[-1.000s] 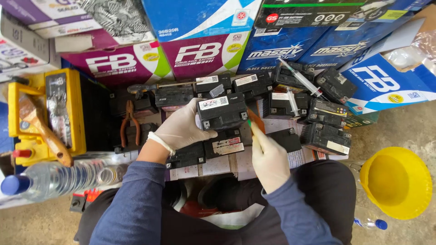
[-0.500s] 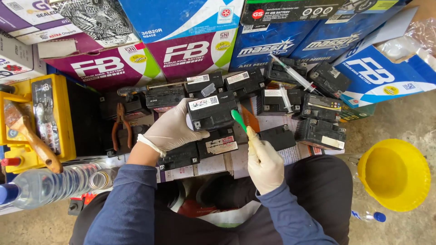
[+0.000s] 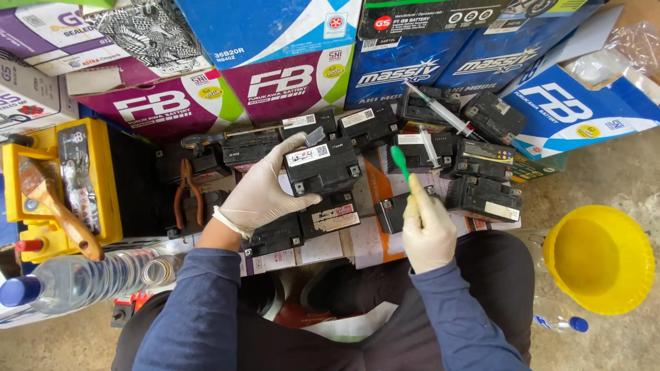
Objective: Cleaning the top surface and terminals of a lead-acid battery using a toothbrush
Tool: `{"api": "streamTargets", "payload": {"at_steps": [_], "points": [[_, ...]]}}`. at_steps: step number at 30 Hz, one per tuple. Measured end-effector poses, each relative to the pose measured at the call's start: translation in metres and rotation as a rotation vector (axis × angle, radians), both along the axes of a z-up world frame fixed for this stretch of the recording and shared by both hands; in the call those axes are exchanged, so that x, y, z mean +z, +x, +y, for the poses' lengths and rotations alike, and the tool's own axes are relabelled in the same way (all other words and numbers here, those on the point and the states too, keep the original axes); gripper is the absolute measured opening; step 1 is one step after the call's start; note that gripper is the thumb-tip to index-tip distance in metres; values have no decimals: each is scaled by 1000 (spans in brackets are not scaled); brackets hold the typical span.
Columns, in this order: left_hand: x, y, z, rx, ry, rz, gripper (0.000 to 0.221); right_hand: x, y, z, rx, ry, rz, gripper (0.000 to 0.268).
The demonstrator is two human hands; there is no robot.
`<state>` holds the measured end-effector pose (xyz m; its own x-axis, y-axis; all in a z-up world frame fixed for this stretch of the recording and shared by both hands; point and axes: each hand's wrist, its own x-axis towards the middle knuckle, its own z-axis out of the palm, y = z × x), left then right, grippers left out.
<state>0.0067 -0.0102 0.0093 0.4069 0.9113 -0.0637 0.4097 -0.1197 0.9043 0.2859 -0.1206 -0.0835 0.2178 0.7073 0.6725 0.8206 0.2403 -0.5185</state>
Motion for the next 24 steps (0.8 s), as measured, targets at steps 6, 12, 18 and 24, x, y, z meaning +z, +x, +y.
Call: {"api": "streamTargets", "payload": {"at_steps": [6,12,18,24], "points": [[-18,3,1,149,-42,-219,90,6,-27,-11,26,8,174,29],[-26,12,2,193,-312,-562,93,13,-53,-9,126,-83,129,37],[-37,10,7,239,-343,-501,65,-12,-68,-6,85,-99,199,43],[-41,11,9,234,-379,-539,63,3,-56,-10,230,-154,282,41]]}}
